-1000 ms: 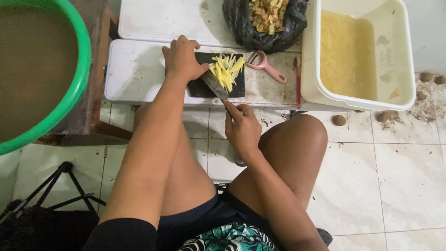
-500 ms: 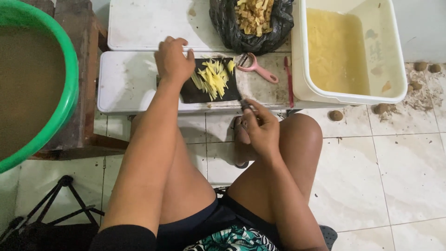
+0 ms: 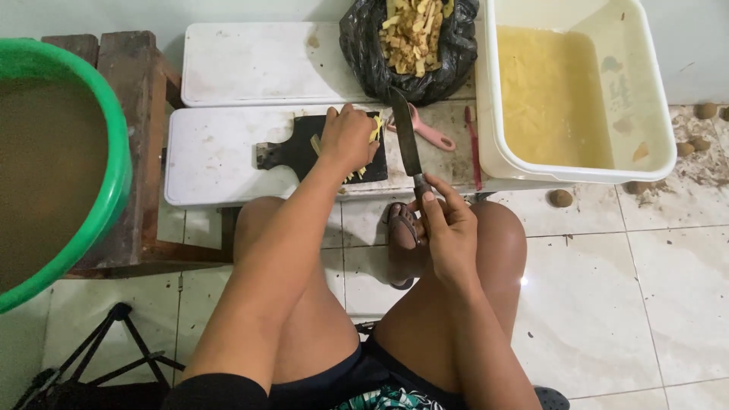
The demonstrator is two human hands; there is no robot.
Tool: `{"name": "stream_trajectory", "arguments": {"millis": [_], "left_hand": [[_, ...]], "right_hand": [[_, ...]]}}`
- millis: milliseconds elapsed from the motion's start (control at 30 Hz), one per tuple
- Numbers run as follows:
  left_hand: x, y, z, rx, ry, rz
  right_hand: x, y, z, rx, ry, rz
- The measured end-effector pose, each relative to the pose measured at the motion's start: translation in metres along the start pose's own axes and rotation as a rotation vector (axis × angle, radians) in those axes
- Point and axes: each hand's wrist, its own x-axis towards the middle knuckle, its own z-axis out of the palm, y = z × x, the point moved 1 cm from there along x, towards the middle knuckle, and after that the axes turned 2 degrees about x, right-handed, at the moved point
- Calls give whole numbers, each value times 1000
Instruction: A person is julienning potatoes using a knife on a small cutting board and then placing the strips into a container of water.
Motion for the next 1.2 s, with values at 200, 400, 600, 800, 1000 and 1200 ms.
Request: {"name": "stream_trajectory", "arguments": {"millis": [200, 400, 600, 800, 1000, 1200], "left_hand": [[7, 3, 15, -21, 108, -43], [8, -11, 30, -16, 139, -152], [3, -5, 14, 80, 160, -100], [0, -8, -4, -124, 241, -278], [-7, -39, -2, -564, 283, -679], [-39, -61, -32, -596, 241, -677]], "right_hand": [[0, 0, -4, 53, 2, 22], [1, 6, -10, 43, -25, 6], [3, 8, -7, 39, -28, -16], [6, 12, -8, -25, -40, -7], [3, 7, -3, -71, -10, 22], [7, 8, 0, -139, 47, -26]]}}
